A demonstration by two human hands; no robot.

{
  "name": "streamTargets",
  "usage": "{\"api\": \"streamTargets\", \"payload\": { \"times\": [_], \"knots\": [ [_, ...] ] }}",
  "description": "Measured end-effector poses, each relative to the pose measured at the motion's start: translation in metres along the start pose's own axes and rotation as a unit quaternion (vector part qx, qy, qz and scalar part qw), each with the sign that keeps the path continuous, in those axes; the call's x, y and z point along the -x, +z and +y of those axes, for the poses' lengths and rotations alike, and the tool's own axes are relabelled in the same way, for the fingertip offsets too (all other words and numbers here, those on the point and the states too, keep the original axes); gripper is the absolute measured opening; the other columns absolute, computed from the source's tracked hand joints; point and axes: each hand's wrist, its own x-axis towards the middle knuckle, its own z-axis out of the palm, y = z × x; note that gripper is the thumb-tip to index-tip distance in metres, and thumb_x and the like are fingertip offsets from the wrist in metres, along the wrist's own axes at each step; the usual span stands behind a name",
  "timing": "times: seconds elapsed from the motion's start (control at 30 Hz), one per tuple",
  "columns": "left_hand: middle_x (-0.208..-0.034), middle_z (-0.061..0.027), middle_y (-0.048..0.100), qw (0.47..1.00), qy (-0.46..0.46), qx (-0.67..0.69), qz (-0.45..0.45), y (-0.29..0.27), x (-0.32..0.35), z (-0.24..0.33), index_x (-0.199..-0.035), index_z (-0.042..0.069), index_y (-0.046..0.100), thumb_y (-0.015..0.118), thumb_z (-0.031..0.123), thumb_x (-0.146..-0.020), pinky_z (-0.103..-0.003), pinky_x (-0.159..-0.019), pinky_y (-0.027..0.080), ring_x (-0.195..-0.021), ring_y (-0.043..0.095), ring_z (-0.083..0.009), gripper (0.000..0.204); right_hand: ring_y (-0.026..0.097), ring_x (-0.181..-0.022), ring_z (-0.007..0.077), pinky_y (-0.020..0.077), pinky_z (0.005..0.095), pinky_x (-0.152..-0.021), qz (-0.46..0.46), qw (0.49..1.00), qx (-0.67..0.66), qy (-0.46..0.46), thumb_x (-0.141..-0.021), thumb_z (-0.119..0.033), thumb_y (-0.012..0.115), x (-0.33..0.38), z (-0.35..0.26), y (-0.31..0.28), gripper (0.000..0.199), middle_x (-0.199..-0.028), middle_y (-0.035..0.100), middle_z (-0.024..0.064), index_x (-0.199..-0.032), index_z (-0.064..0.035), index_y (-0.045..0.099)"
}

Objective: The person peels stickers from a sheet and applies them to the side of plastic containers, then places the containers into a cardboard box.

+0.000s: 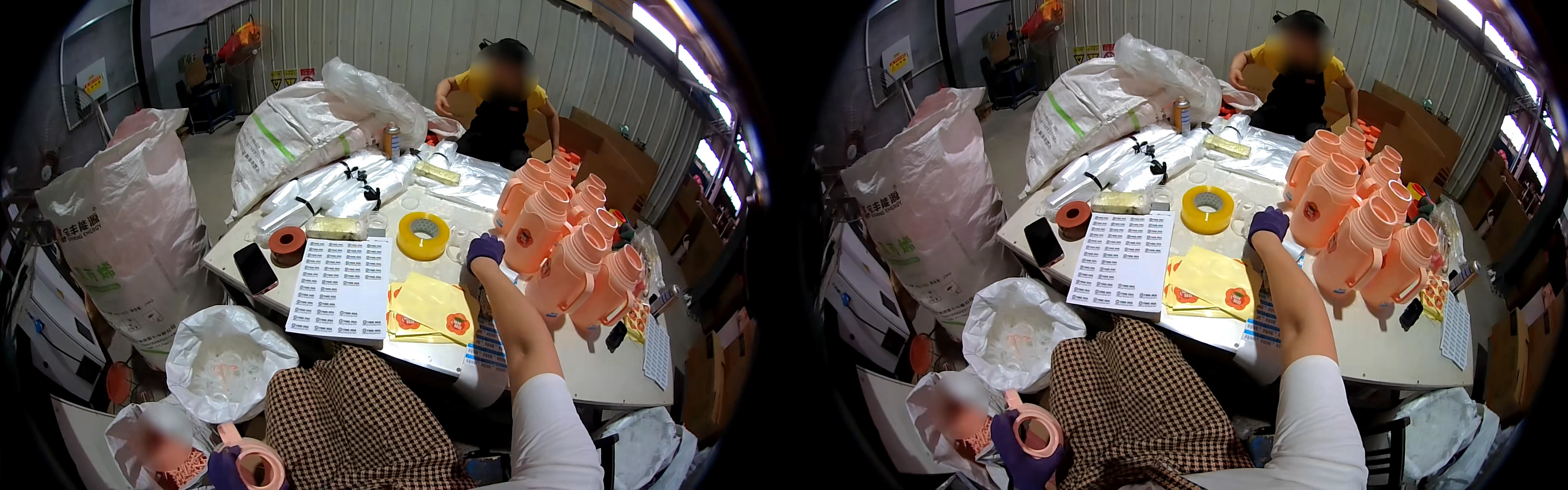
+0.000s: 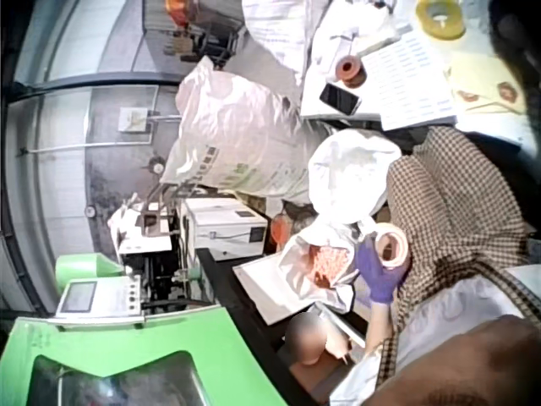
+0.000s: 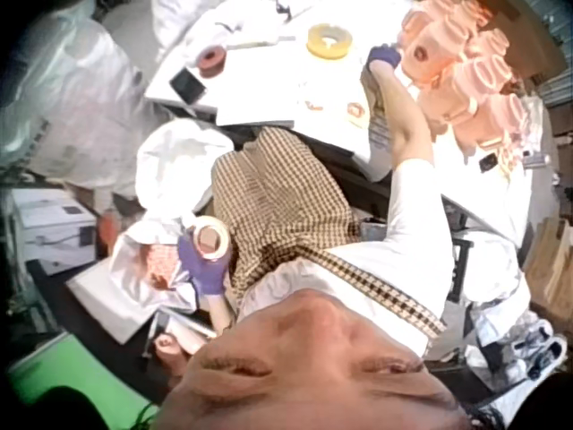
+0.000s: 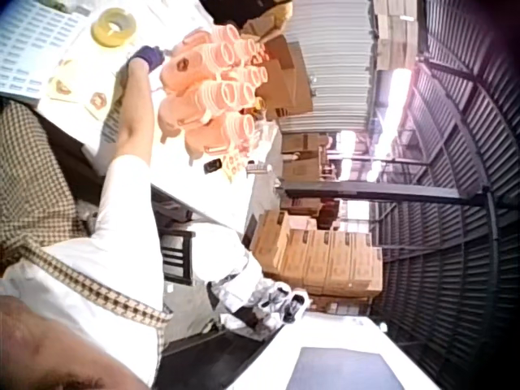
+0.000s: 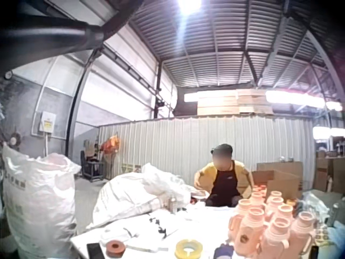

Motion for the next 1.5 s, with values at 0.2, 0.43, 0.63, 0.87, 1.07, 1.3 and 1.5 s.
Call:
{"api": "streamTargets", "payload": {
  "times": [0.2,0.43,0.63,0.87,1.07,1.3,1.5],
  "knots": [
    [-0.123,-0.0144,0.058,0.999,0.02,0.028,-0.006,0.036,0.001,0.002,-0.131,0.001,0.052,0.089,0.035,-0.066,-0.05,-0.101,0.041,-0.115,0.056,-0.0359,0.082,0.063,-0.121,0.0238,0.0493,0.0383,-0.096,-0.07,0.991,-0.09,0.064,-0.091,-0.022,0.061,-0.018,0.015,0.002,0.03,-0.129,0.067,0.0068,-0.118,-0.0158,0.073],
    [-0.115,-0.017,0.064,1.0,-0.022,0.008,0.004,0.021,0.048,-0.032,-0.126,0.002,0.059,0.08,0.036,-0.075,-0.05,-0.098,0.046,-0.11,0.062,-0.0372,0.064,0.066,-0.093,0.0177,0.0525,0.0371,-0.075,0.028,0.974,-0.226,-0.017,-0.091,-0.015,0.061,-0.075,-0.086,0.072,0.021,-0.107,0.07,0.0087,-0.109,-0.0099,0.071],
    [-0.127,-0.0137,0.064,0.992,0.03,0.109,0.061,0.023,0.009,-0.037,-0.131,0.004,0.06,0.084,0.024,-0.075,-0.046,-0.107,0.043,-0.12,0.06,-0.0326,0.064,0.055,-0.074,0.0095,0.0464,0.0269,-0.061,-0.083,0.684,-0.697,-0.2,-0.088,-0.001,0.062,-0.111,-0.01,0.071,0.024,-0.092,0.064,0.0016,-0.112,-0.0044,0.064],
    [-0.109,-0.01,0.064,0.732,-0.281,0.619,-0.044,0.043,-0.008,-0.012,-0.117,0.005,0.06,0.075,0.026,-0.084,-0.04,-0.094,0.048,-0.105,0.062,-0.028,0.042,0.062,-0.093,0.0164,0.0527,0.0301,-0.08,-0.23,0.709,-0.489,-0.454,-0.086,-0.013,0.067,0.265,-0.134,-0.064,0.037,-0.108,0.065,0.0088,-0.121,-0.0043,0.063],
    [-0.113,-0.0216,0.066,0.996,-0.03,0.015,0.083,0.073,0.033,-0.053,-0.13,-0.008,0.053,0.081,0.036,-0.081,-0.038,-0.1,0.051,-0.105,0.064,-0.0313,0.072,0.062,-0.076,0.0132,0.0536,0.031,-0.065,-0.472,0.283,-0.748,-0.371,-0.076,-0.014,0.071,0.409,-0.175,-0.055,0.045,-0.096,0.07,0.0054,-0.12,-0.0039,0.068],
    [-0.135,-0.0227,0.058,0.995,0.047,0.091,0.017,0.015,0.029,-0.061,-0.144,-0.006,0.045,0.087,0.038,-0.072,-0.041,-0.111,0.042,-0.122,0.057,-0.0334,0.094,0.061,-0.11,0.031,0.0489,0.0569,-0.089,-0.425,0.129,-0.657,-0.609,-0.092,-0.032,0.068,0.492,-0.148,-0.085,0.065,-0.127,0.062,0.0163,-0.146,-0.0051,0.043],
    [-0.126,-0.0244,0.062,0.997,0.058,-0.018,0.054,0.026,0.015,-0.041,-0.134,-0.006,0.054,0.095,0.04,-0.06,-0.047,-0.099,0.05,-0.114,0.061,-0.0392,0.097,0.071,-0.094,0.0288,0.0561,0.0397,-0.08,-0.198,0.499,-0.413,-0.736,-0.079,-0.016,0.071,0.45,-0.158,-0.057,0.044,-0.107,0.072,0.0128,-0.123,-0.0111,0.068]
  ]
}}
